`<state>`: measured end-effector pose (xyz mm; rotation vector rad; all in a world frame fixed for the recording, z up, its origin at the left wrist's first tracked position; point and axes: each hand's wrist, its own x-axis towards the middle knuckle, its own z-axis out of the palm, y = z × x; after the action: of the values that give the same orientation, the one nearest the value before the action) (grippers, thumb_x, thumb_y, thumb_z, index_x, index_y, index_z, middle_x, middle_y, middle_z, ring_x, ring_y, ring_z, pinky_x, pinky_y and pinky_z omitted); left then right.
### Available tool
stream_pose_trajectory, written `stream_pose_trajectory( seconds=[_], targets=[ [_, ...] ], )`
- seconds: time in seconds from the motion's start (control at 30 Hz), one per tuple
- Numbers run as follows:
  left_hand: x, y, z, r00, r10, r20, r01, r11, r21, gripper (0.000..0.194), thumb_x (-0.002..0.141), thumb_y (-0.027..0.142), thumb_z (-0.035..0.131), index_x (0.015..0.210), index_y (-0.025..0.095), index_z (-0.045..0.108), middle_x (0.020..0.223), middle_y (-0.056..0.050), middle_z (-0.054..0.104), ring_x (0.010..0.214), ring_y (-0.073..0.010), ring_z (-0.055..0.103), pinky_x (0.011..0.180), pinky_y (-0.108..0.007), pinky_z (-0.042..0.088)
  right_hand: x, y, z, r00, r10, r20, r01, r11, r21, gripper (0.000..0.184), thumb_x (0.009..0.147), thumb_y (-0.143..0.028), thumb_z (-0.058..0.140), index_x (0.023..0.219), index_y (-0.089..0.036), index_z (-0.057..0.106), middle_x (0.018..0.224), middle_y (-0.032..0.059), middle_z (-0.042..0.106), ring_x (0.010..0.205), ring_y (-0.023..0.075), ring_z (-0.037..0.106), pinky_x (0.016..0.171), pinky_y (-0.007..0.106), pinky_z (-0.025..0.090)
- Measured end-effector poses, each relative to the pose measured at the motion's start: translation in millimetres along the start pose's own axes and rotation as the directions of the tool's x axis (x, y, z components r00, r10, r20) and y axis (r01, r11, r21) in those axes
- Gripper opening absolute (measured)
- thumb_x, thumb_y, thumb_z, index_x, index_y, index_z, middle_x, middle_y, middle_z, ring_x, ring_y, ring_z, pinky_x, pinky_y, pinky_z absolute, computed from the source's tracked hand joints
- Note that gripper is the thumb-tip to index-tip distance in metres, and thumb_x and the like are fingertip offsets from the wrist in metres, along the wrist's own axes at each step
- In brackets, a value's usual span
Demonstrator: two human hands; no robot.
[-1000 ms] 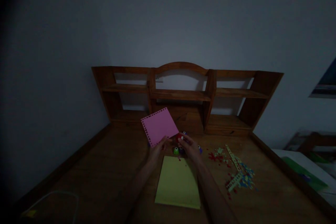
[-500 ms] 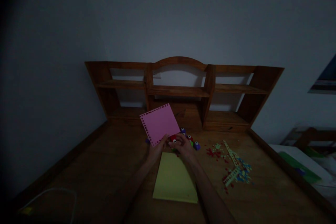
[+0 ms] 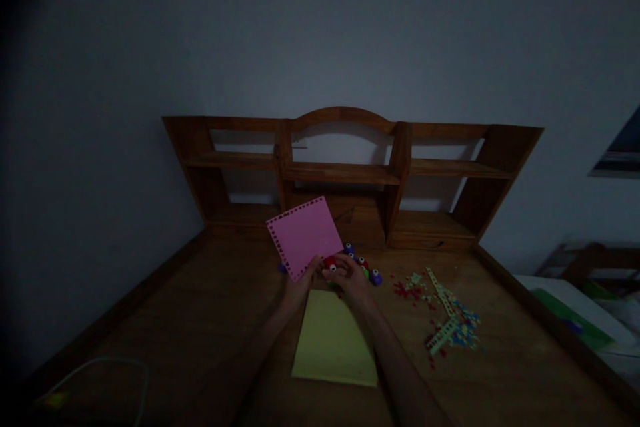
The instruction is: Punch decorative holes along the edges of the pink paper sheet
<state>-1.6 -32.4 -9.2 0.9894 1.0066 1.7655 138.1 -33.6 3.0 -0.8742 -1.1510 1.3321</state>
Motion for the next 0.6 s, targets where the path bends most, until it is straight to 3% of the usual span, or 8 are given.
stream_pose_trajectory(
  seconds=[0.23, 0.43, 0.6],
  targets=[
    [-2, 5, 1.3, 0.996, -0.086, -0.016, 0.086, 0.996, 0.015, 0.037, 0.066, 0.045, 0.081, 0.085, 0.017, 0.067, 0.081, -0.008, 0.071, 0.088, -0.0241, 0.066, 0.078, -0.036, 0.054, -1, -5, 0, 1.000, -0.008, 0.017, 0.009, 1.000, -0.028, 0.046, 0.053, -0.036, 0.088, 0.089, -0.022, 0.063, 0.086, 0.0020, 0.070, 0.067, 0.0164, 0.064, 0.057, 0.026, 0.049],
    [-4, 14, 4.2, 0.998, -0.052, -0.023, 0.053, 0.998, 0.015, 0.036, 0.065, 0.042, 0.081, 0.089, 0.019, 0.068, 0.087, -0.009, 0.072, 0.093, -0.0254, 0.066, 0.081, -0.038, 0.053, -5, -13, 4, 1.000, 0.008, 0.029, -0.008, 1.000, -0.028, 0.043, 0.055, -0.038, 0.087, 0.087, -0.023, 0.063, 0.083, 0.0010, 0.068, 0.059, 0.0134, 0.059, 0.049, 0.024, 0.045],
    [-6, 17, 5.4, 1.000, -0.024, -0.011, 0.024, 0.999, 0.026, 0.036, 0.066, 0.043, 0.081, 0.089, 0.019, 0.068, 0.088, -0.009, 0.072, 0.094, -0.0259, 0.066, 0.081, -0.038, 0.054, -4, -13, 3, 0.998, -0.004, 0.055, 0.006, 0.999, -0.034, 0.044, 0.055, -0.039, 0.087, 0.087, -0.022, 0.063, 0.086, 0.0018, 0.070, 0.065, 0.0152, 0.063, 0.054, 0.024, 0.047]
  ],
)
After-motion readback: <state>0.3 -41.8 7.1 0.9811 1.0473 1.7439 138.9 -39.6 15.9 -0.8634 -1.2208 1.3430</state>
